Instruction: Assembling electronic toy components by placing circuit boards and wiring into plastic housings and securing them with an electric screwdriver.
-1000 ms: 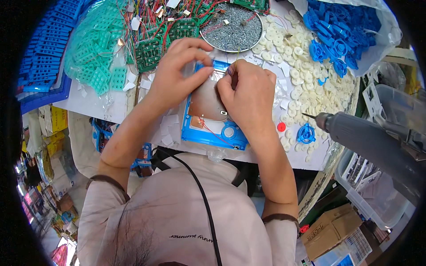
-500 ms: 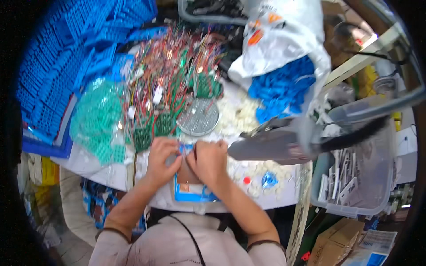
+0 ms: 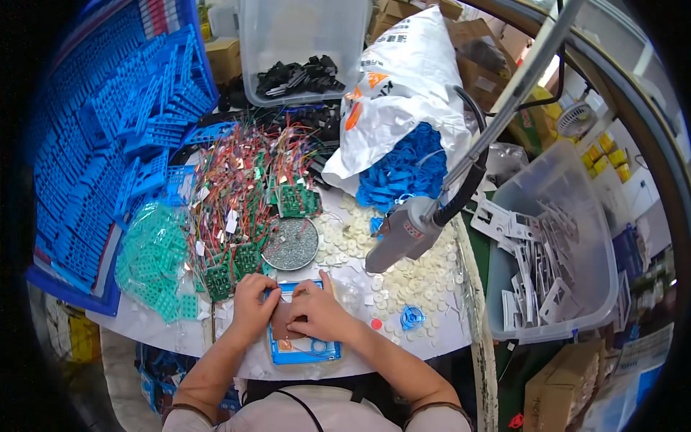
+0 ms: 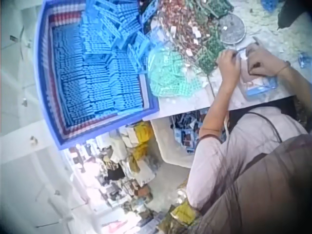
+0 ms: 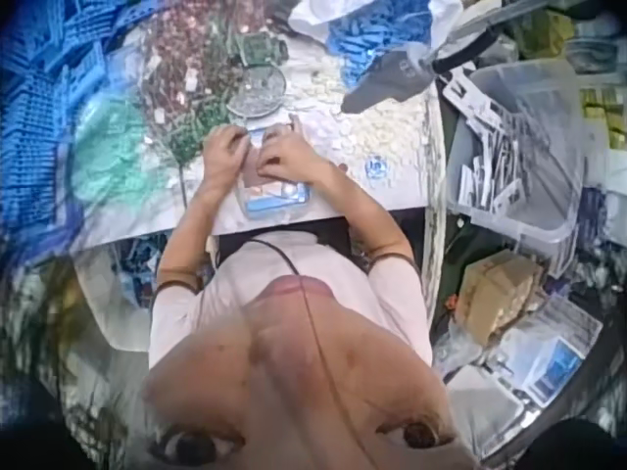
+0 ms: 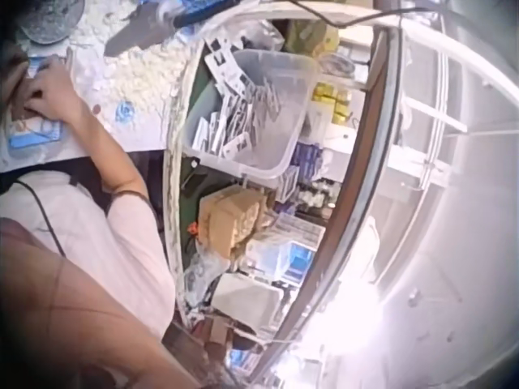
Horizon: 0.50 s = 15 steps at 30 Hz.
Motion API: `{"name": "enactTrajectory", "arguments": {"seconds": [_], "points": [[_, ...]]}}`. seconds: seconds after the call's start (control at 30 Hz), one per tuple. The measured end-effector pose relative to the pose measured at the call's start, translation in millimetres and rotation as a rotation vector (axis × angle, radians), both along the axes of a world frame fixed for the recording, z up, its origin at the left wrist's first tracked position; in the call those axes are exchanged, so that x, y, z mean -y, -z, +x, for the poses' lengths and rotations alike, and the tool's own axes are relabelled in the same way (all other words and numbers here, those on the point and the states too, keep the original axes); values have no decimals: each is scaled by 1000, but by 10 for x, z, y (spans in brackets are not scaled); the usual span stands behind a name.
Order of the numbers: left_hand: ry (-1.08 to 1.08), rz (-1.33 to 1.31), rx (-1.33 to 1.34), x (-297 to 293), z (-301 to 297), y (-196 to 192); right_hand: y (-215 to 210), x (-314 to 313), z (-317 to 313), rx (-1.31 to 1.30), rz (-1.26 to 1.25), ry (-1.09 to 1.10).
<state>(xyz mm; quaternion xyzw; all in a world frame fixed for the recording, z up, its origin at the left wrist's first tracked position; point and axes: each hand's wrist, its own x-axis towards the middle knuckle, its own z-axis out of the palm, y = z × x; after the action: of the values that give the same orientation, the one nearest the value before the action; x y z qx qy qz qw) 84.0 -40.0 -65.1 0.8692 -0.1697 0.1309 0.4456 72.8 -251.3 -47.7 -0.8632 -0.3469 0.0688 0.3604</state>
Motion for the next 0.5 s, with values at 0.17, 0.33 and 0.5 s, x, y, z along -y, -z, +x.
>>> {"name": "enactTrajectory", "arguments": {"seconds": [0.17,0.33,0.5], "points": [[-20,85,4,-1,-34,6,-10,7,7,4,-78,-112],[55,136,153,4,-125,-85,-423,112,-107,16,116,-51],[122,142,153,86,-109,-94,-300,127,-38,131,219,385]]}}
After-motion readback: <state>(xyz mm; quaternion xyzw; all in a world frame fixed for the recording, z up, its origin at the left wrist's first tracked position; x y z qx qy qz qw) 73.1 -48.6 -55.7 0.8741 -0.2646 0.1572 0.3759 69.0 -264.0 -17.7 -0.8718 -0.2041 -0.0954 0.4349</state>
